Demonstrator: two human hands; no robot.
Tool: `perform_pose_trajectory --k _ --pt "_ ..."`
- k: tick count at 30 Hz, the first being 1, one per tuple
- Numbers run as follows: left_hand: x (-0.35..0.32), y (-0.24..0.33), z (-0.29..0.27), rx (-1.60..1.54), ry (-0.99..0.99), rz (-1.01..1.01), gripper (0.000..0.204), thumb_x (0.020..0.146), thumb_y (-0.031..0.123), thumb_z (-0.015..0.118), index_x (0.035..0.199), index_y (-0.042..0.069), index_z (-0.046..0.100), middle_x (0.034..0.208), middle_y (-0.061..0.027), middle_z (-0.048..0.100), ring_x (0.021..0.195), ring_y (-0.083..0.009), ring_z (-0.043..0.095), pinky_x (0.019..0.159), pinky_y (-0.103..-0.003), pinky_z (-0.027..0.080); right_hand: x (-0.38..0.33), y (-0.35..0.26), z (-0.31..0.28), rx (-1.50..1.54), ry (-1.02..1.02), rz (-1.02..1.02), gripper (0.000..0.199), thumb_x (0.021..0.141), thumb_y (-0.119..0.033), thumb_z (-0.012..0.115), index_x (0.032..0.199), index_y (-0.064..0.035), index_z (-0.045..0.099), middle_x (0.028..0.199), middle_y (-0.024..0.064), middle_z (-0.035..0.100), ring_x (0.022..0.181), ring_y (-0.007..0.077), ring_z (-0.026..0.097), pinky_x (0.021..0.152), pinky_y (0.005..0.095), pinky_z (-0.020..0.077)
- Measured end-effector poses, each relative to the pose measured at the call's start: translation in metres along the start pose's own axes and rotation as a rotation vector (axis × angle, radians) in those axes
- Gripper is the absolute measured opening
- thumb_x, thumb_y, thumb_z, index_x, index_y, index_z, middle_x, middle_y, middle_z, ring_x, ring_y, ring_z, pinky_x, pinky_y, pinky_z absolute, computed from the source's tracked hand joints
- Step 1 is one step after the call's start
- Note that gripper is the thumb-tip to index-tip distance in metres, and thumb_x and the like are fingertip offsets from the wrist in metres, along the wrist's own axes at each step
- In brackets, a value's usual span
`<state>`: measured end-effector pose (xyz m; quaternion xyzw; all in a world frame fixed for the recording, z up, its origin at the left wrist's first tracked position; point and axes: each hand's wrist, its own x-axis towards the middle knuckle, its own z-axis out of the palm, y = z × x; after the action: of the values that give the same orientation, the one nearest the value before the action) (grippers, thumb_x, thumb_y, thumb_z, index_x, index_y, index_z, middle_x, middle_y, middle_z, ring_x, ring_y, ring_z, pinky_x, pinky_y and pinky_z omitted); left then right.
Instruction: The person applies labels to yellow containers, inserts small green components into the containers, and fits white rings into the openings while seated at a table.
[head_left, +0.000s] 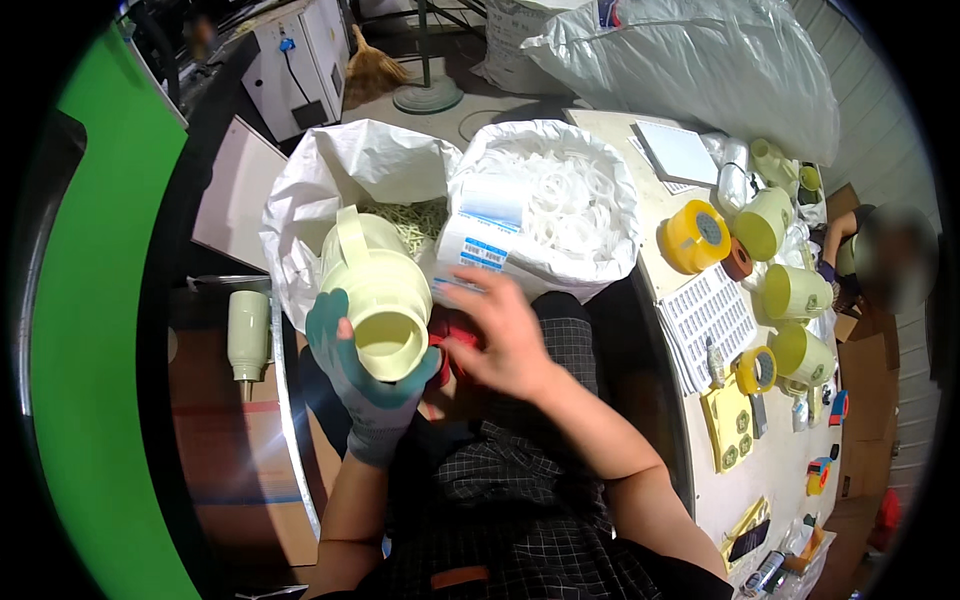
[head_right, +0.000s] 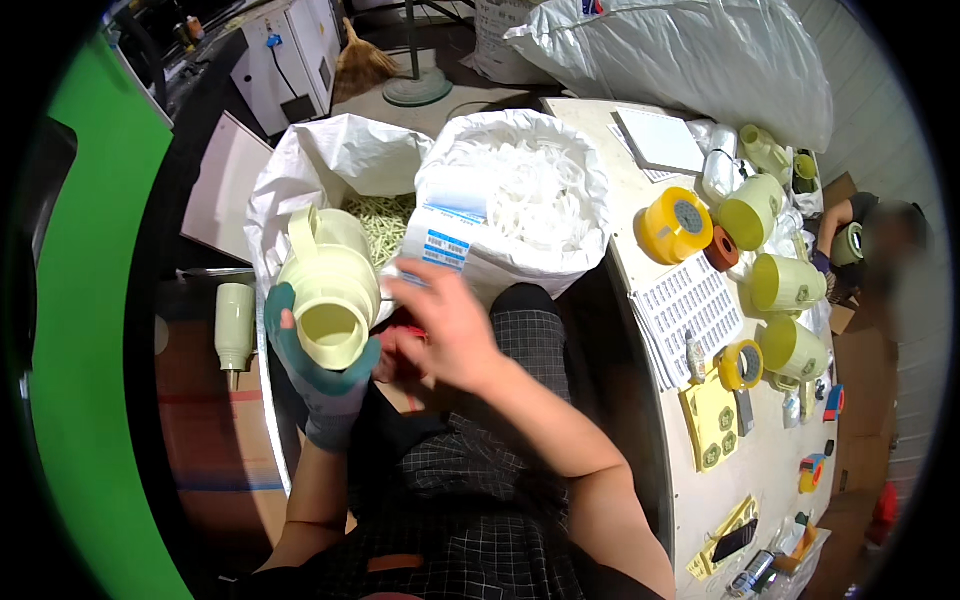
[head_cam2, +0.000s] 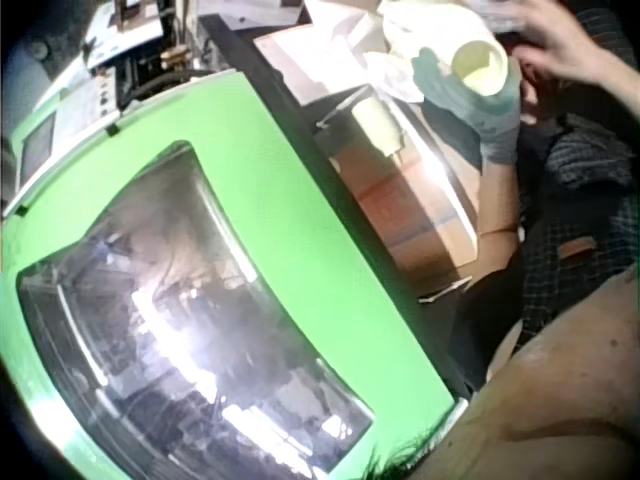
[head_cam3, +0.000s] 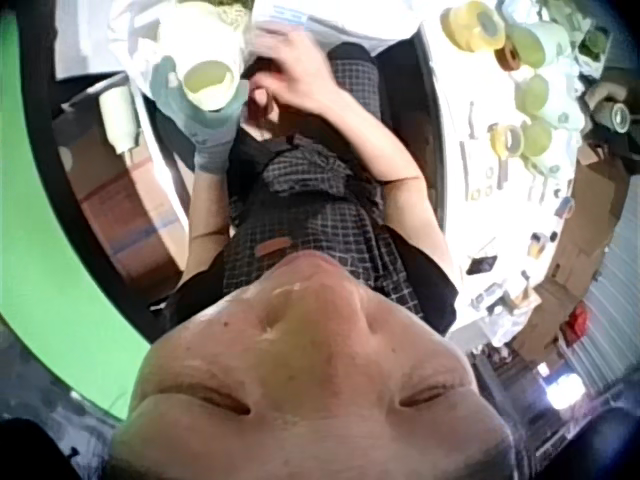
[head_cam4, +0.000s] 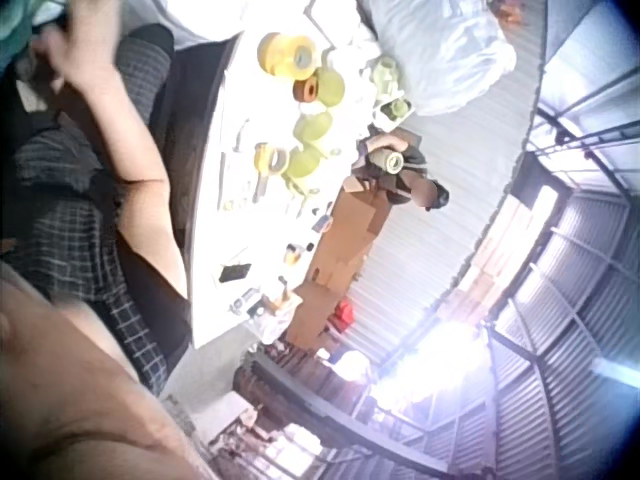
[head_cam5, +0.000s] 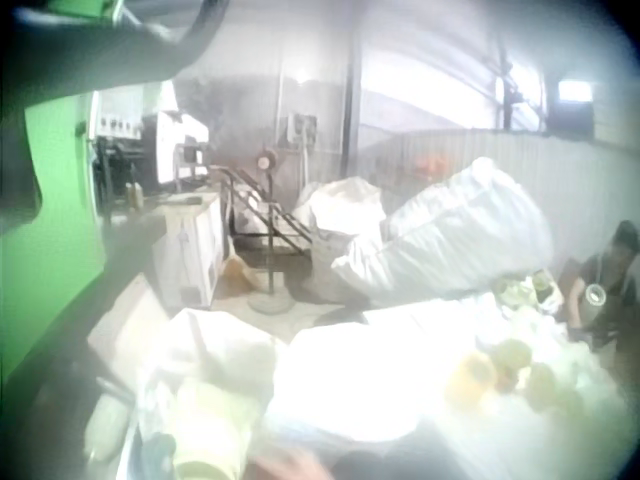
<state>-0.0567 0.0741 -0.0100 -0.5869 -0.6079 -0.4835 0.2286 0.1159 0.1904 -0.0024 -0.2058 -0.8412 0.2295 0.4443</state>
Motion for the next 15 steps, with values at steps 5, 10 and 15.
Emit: perform_pose_trajectory --k 5,10,15 --pt "-0.01 0.05 -0.031 -0.151 -0.31 -0.014 0.1 0.075 0.044 0.095 0.15 -0.002 0.046 0.147 -0.024 0.058 0.136 -0.0442 0.056 0.115 -0.063 0.043 0.002 0.125 -0.067 -0.286 0.238 0.345 0.019 0.088 0.002 0.073 0.106 -0.0062 0.073 0.099 0.012 0.072 0.079 0.0296 0.071 0.072 0.0402 0.056" --pt "-0.041 0.079 -0.02 -0.464 -0.574 -0.072 0.093 0.074 0.046 0.096 0.144 0.001 0.055 0.142 -0.0176 0.062 0.129 -0.0381 0.06 0.112 -0.053 0.046 0.019 0.22 -0.087 -0.783 -0.102 0.36 0.015 0.092 -0.008 0.067 0.104 -0.0112 0.076 0.107 0.0113 0.073 0.093 0.0365 0.072 0.079 0.0483 0.0572" --pt "-0.036 0.079 -0.013 -0.389 -0.623 -0.103 0.09 0.075 0.048 0.094 0.144 0.003 0.058 0.148 -0.0177 0.055 0.136 -0.0374 0.052 0.113 -0.054 0.045 0.012 0.194 -0.104 -0.802 0.11 0.371 0.011 0.093 -0.013 0.07 0.103 -0.0096 0.074 0.103 0.0099 0.075 0.093 0.0365 0.073 0.079 0.0488 0.0576"
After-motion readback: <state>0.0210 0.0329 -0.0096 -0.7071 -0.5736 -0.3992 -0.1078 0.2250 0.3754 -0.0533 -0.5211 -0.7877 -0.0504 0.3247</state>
